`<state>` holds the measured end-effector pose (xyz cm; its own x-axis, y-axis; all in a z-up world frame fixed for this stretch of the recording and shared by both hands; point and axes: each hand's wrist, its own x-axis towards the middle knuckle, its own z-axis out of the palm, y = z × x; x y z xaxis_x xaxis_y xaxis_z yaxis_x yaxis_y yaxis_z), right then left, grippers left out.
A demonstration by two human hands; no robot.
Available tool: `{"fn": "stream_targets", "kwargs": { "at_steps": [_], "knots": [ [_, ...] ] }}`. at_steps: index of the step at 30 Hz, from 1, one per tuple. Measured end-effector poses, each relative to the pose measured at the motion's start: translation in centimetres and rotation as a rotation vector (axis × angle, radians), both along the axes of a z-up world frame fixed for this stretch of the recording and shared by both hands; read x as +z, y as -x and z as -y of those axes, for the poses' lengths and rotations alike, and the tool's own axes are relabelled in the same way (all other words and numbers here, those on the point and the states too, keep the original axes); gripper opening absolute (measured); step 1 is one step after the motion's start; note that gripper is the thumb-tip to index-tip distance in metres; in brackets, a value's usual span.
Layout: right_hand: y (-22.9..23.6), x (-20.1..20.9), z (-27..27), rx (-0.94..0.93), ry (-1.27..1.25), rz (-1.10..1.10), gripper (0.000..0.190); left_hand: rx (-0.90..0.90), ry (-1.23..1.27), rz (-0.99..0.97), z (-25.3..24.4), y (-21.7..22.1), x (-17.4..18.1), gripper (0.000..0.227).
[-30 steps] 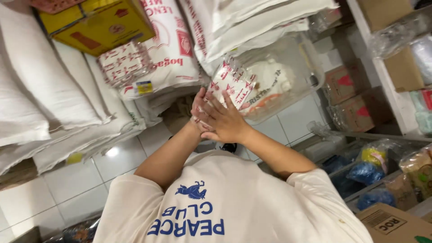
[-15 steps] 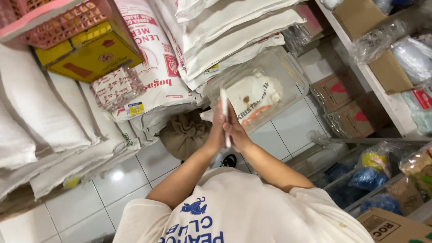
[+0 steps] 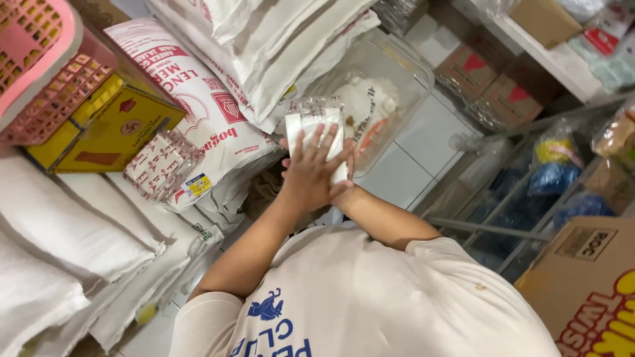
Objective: The person repeatedly picks small white packages from a stack on the floor and places them onto a shelf. The action is performed one at a time in a repetitive cycle throughout the clip.
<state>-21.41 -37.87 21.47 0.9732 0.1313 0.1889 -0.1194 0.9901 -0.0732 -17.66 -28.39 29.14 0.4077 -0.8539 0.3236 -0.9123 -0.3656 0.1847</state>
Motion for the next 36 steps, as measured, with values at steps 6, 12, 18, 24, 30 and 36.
{"fn": "stream_targets", "kwargs": {
  "at_steps": [6,12,18,24,30,36],
  "knots": [
    [0.4,0.3,1.4,-0.043,-0.374,0.119,0.091,0.277,-0.144,-0.031,-0.5,-4.4,1.2,0.083],
    [0.6,2.4,6.3,-0.176,0.032,0.108,0.108,0.293,0.19,-0.101,-1.9,-6.0,2.0,0.087],
    [-1.9,2.6,13.6,-0.168,0.052,0.056,0.108,0.114,0.215,-0.007,4.5,-3.7,2.3,0.081],
    [-4.8,3.0,21.1,-0.124,0.098,0.021,0.106,0.047,-0.058,0.174,17.1,-4.1,2.9,0.084],
    [-8.0,3.2,32.9,-0.057,0.099,0.183,0.104,0.553,-0.057,-0.195,23.2,-10.3,3.0,0.087],
    [-10.0,2.7,40.3,-0.127,0.085,0.072,0.11,0.243,0.146,-0.253,29.6,-7.3,-1.8,0.107]
  ]
}}
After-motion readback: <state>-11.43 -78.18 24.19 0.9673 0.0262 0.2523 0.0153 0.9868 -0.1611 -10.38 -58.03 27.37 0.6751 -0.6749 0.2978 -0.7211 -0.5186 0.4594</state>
